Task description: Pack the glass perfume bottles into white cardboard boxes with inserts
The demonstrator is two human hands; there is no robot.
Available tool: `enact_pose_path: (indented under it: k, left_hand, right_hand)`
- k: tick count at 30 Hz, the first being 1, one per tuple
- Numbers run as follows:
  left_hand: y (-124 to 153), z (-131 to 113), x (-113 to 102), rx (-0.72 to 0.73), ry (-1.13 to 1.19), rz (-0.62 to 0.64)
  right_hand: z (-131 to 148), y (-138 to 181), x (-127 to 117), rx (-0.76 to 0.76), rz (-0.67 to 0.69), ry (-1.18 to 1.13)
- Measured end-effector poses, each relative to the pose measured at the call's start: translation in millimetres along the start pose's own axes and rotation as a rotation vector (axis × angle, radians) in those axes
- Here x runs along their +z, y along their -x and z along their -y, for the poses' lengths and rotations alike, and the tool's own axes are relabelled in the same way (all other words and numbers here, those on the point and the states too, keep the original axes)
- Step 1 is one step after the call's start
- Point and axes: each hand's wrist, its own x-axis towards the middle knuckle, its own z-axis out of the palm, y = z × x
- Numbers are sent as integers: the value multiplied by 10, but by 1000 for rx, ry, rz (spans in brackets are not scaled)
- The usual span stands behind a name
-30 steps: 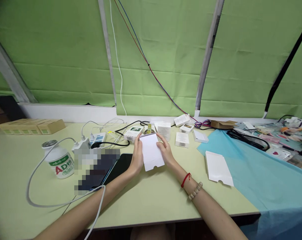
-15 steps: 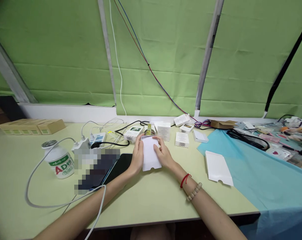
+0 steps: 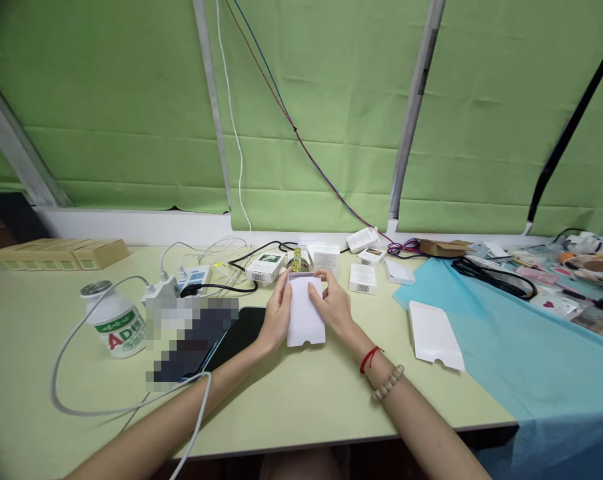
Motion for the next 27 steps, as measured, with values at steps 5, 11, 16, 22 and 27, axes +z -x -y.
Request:
enact_pose_path:
  k: [5,11,16,22,27]
  left_hand:
    - [3,4,12,-3,17,-33]
    - [-38,15,19,-59,52,-93]
    - [-39,17,14,-46,50,-75]
    - [52,61,64,-40,111,-34]
    - [94,22,92,-63,176,-21]
  right_hand:
    - [-27,-28,31,66,83,-335]
    - [-27,-83,10,114,40,-463]
    - [-47,-84,24,117,9,-470]
    - [25,19,98,55,3,-410]
    - [82,40,95,29,-7,-398]
